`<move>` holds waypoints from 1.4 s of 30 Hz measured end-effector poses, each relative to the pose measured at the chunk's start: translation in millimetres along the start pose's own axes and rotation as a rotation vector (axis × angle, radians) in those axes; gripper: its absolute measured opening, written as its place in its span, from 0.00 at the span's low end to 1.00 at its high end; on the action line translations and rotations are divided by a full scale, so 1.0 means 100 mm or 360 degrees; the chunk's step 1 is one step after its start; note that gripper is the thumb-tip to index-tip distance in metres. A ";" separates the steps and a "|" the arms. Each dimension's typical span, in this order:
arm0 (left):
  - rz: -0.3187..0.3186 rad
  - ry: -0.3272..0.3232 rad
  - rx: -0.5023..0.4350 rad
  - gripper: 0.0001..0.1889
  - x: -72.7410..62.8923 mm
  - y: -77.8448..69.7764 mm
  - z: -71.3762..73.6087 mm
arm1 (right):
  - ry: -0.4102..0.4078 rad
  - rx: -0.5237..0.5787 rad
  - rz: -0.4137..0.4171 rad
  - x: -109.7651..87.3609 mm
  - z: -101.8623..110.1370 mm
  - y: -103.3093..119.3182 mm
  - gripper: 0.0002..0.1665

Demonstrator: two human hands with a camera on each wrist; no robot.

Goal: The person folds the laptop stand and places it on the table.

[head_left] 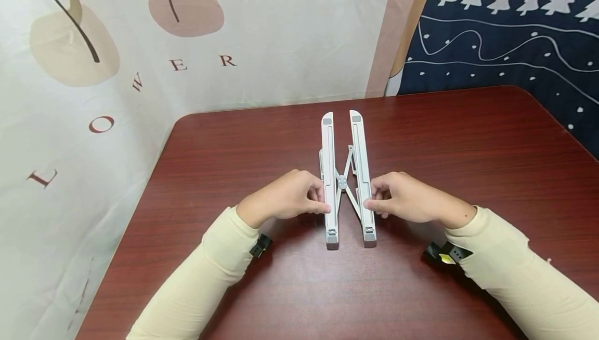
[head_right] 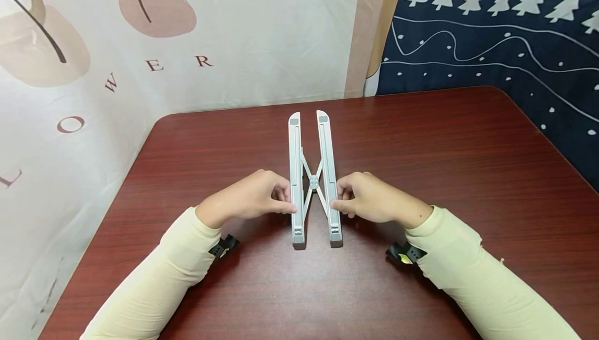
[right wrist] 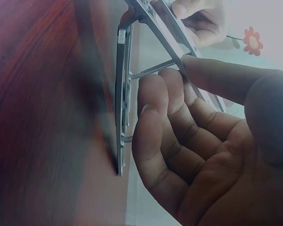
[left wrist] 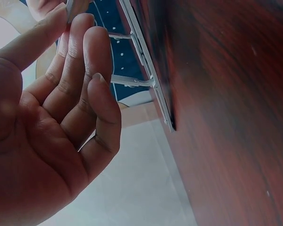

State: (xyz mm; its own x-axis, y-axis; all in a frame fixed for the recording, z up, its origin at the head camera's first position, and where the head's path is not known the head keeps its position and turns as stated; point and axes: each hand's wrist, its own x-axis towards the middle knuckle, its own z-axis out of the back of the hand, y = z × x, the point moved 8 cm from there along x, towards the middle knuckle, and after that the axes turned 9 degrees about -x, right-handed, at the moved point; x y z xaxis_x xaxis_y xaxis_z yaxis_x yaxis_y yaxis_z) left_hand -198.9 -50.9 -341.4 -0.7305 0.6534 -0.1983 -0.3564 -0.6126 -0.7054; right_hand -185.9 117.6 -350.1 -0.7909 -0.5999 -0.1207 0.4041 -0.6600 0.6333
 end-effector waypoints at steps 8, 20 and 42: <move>-0.0014 0.0003 0.0005 0.10 0.00 -0.02 -0.01 | 0.0004 0.0004 0.0014 0.00 -0.02 0.02 0.12; -0.0033 0.0005 0.0020 0.10 -0.01 -0.08 -0.04 | 0.0014 -0.0007 0.0005 0.00 -0.06 0.06 0.10; -0.0054 0.0031 0.0009 0.10 -0.01 -0.15 -0.13 | 0.0037 0.0057 0.0036 -0.01 -0.15 0.13 0.09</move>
State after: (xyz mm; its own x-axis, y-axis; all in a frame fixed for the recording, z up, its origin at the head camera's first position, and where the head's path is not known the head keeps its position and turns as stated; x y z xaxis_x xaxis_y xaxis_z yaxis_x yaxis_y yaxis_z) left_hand -185.4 -36.7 -339.8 -0.7065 0.6824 -0.1875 -0.3842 -0.5924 -0.7081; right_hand -173.3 102.8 -353.6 -0.7707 -0.6251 -0.1237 0.4045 -0.6299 0.6630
